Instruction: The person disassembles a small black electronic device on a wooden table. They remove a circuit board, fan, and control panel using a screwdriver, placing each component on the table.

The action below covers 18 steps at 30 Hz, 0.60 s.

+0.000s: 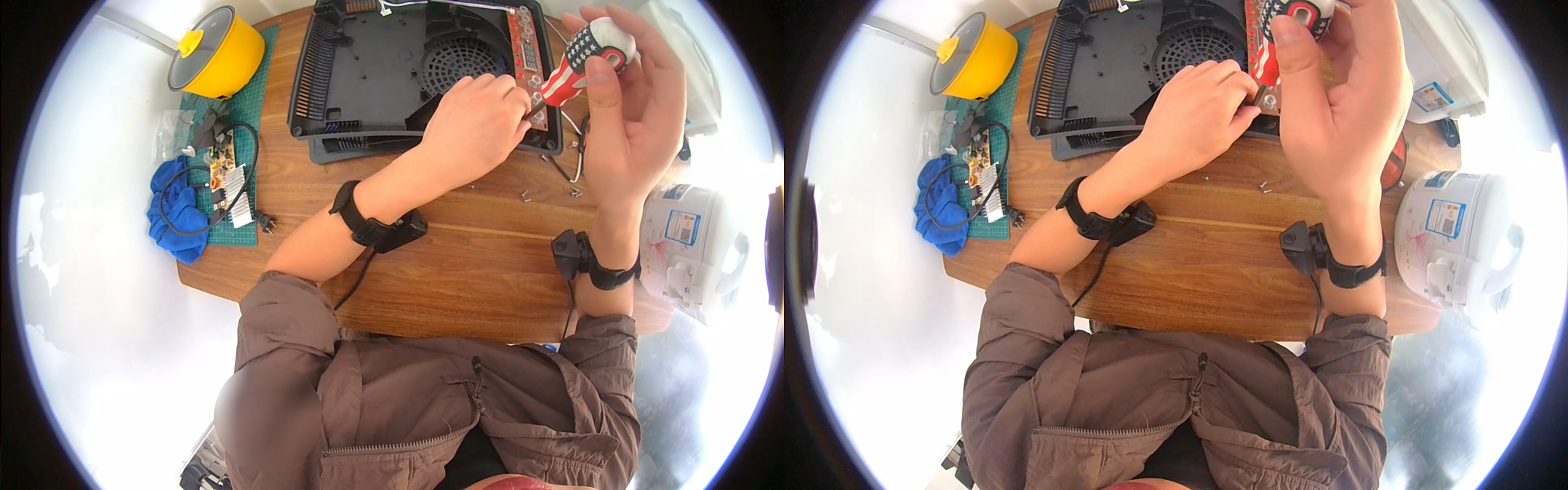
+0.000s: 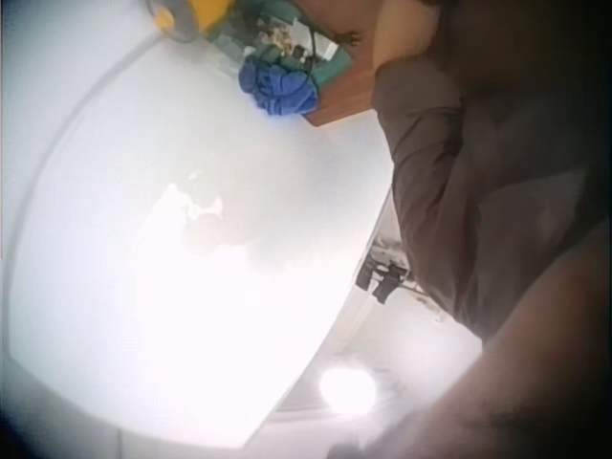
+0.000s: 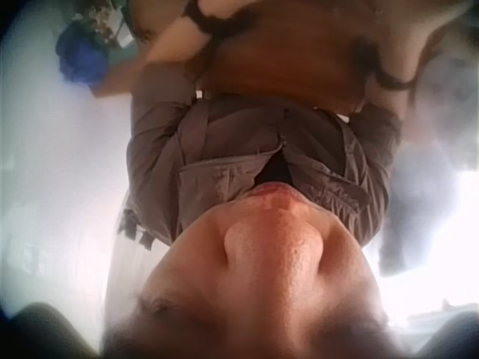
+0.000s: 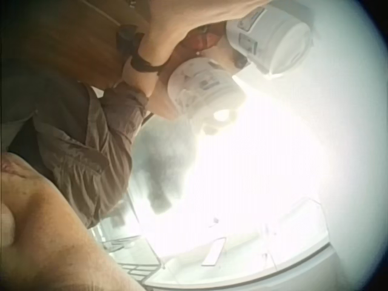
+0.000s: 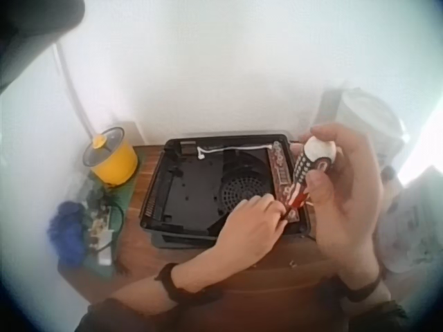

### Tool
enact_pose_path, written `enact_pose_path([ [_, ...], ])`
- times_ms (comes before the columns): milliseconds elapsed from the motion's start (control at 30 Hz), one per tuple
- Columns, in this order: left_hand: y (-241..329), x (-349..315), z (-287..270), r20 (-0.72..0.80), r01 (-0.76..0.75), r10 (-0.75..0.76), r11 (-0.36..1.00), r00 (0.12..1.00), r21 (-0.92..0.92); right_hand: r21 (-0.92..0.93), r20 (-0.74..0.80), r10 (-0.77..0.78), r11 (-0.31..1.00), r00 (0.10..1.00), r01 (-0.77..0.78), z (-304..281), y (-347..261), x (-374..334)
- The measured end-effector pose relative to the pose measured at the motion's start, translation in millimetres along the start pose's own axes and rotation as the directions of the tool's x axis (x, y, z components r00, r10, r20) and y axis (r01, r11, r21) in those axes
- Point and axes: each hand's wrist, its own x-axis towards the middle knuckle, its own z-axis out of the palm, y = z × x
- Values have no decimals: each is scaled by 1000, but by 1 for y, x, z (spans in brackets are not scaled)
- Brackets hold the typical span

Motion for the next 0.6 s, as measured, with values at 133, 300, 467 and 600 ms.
enact_pose_path([
  [133,0,0,-1,0,3,-3,1000,1000,5,-53,-38,-17,999,999,15,4,-4,0],
  [300,-3,-4,1,-6,34,-34,999,999,9,31,-116,60,998,991,-56,-3,-21,6],
  [467,-5,5,-11,155,170,-125,932,980,-320,-2,-291,45,999,956,-47,-15,-23,12],
  [600,-2,13,-35,217,205,-124,892,968,-404,70,-372,59,997,926,-36,-28,-16,15],
])
